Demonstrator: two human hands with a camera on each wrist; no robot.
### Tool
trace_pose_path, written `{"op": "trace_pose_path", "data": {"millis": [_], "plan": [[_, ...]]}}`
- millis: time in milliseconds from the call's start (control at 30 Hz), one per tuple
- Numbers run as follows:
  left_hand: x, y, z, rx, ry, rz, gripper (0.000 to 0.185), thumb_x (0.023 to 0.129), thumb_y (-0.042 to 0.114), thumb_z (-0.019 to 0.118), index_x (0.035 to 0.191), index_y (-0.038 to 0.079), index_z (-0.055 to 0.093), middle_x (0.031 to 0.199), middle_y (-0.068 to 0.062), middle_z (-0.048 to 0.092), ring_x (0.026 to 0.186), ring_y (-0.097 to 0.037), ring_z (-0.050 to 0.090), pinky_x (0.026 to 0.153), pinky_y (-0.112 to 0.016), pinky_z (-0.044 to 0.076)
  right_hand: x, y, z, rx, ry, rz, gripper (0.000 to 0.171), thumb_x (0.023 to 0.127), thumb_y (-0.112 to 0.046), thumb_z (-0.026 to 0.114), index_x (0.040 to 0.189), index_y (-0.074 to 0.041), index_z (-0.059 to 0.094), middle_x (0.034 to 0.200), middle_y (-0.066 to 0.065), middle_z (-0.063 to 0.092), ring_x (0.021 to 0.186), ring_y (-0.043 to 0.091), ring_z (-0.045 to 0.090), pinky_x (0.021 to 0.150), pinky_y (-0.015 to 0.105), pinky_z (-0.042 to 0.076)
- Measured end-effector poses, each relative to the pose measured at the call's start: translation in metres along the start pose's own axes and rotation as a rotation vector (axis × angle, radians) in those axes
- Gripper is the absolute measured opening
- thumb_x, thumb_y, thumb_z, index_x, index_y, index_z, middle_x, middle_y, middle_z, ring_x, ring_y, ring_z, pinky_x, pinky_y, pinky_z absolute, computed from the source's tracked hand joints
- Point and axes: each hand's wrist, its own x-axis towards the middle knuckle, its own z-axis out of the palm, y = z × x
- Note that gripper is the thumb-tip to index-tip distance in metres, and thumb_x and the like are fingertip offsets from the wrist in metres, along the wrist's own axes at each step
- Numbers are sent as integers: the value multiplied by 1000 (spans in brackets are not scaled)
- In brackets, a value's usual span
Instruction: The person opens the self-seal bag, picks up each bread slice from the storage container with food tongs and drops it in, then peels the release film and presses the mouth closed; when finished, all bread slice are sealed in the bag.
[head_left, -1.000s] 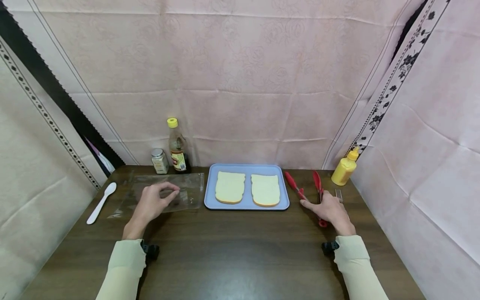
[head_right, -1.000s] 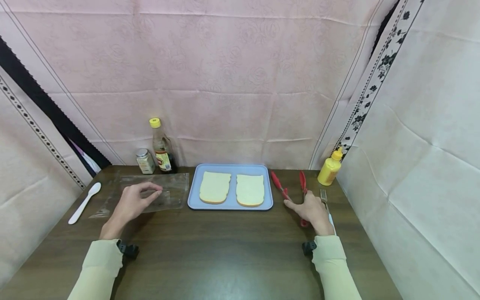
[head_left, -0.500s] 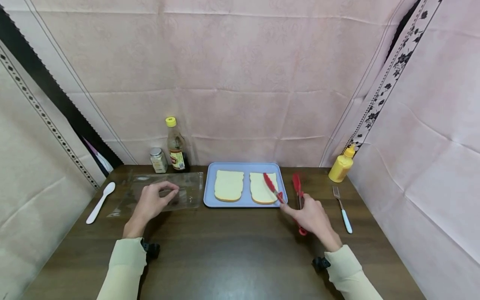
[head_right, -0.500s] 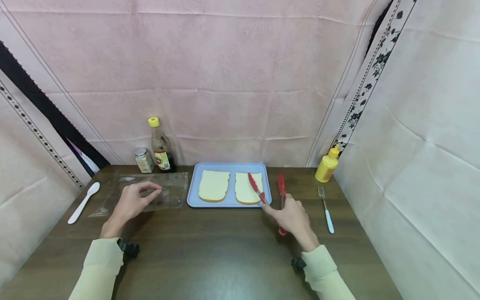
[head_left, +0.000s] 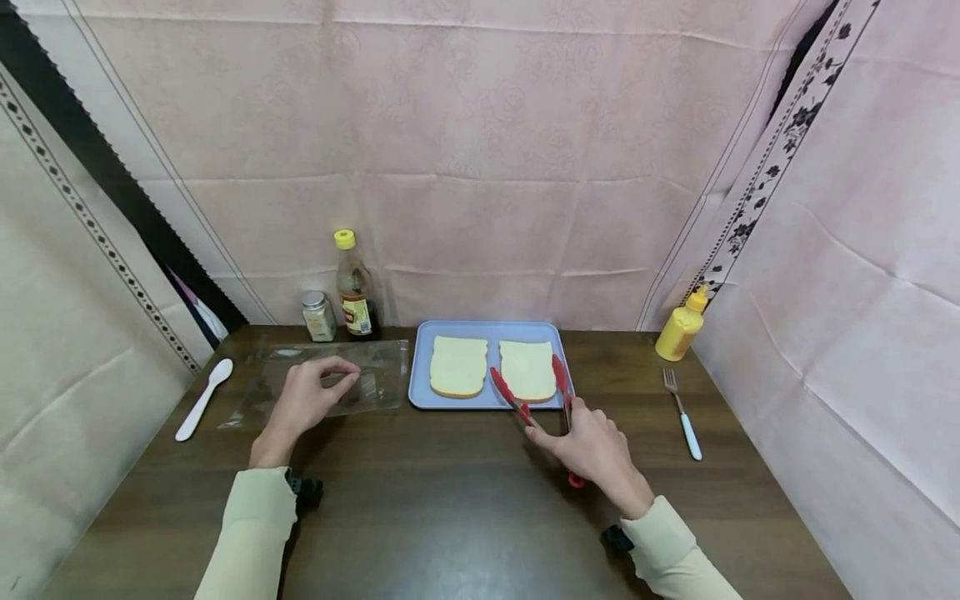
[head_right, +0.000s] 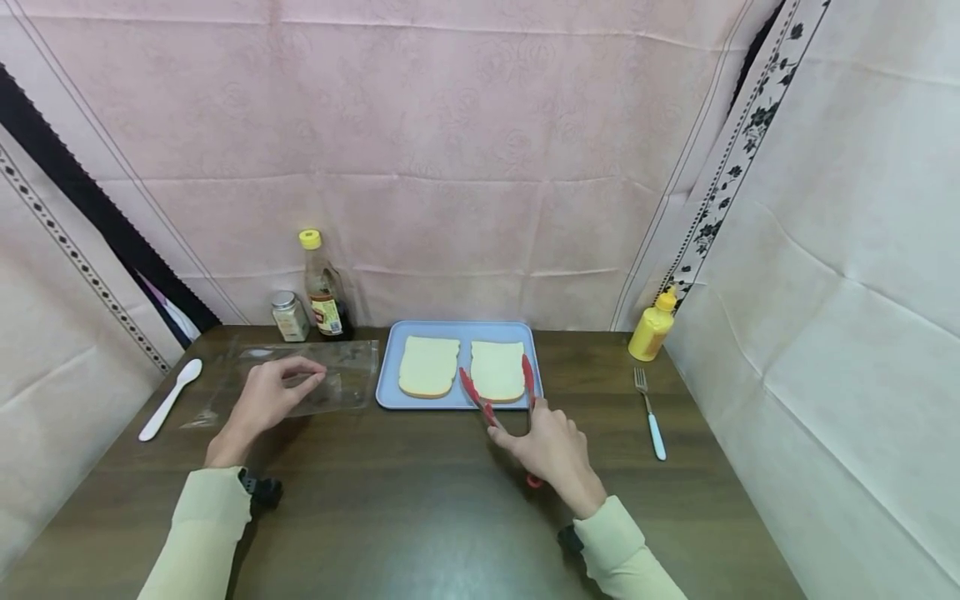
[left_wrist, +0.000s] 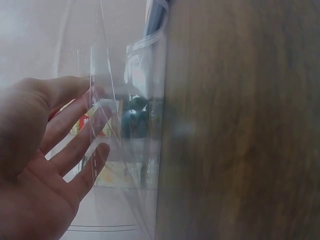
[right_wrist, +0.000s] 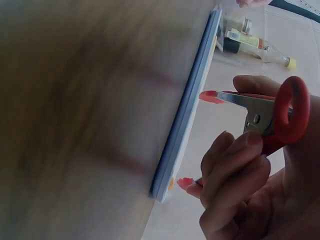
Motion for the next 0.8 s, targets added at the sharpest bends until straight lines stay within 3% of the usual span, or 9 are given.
{"op": "trace_pose_path", "data": {"millis": [167, 433, 533, 600, 700, 800], "plan": [[0, 2, 1, 0, -3, -6, 15, 105, 22, 74, 115, 14, 82, 120, -11, 82, 122, -40, 72, 105, -66, 55, -1, 2, 5, -62, 29, 11, 88, 82, -81, 77, 117, -1, 63, 74, 10, 59, 60, 23, 58, 49, 35, 43], [3, 1, 1, -5, -13, -19, 17, 106, 21, 74, 116, 11, 82, 120, -11, 82, 121, -40, 73, 105, -65, 56, 5, 6, -1, 11, -46, 37, 78, 83, -78, 78, 104, -5, 63, 72, 9, 58, 57, 23, 56, 49, 35, 40], [3, 0, 1, -5, -22, -27, 17, 106, 22, 73, 117, 11, 82, 120, -11, 81, 122, -39, 73, 105, -65, 56, 11, 9, -2, 41, -53, 5, 75, 85, -74, 79, 113, -6, 65, 72, 8, 58, 56, 23, 55, 50, 35, 41], [2, 0, 1, -4, -25, -29, 17, 106, 22, 73, 117, 11, 82, 121, -11, 81, 122, -40, 73, 104, -65, 57, 15, 11, -2, 56, -66, -11, 79, 88, -71, 79, 127, -4, 63, 76, 10, 60, 57, 23, 57, 51, 36, 43], [1, -1, 0, 1, -21, -32, 17, 106, 22, 74, 116, 12, 82, 120, -11, 81, 121, -39, 73, 104, -64, 57, 19, 15, -2, 75, -86, -13, 93, 91, -68, 77, 149, 1, 51, 89, 15, 65, 65, 22, 60, 56, 35, 47], [-1, -3, 0, 4, -19, -29, 16, 106, 21, 73, 116, 12, 81, 120, -12, 81, 121, -39, 73, 104, -65, 57, 20, 17, -1, 136, -115, 14, 99, 94, -64, 77, 154, 6, 39, 92, 20, 68, 65, 24, 64, 57, 36, 52]]}}
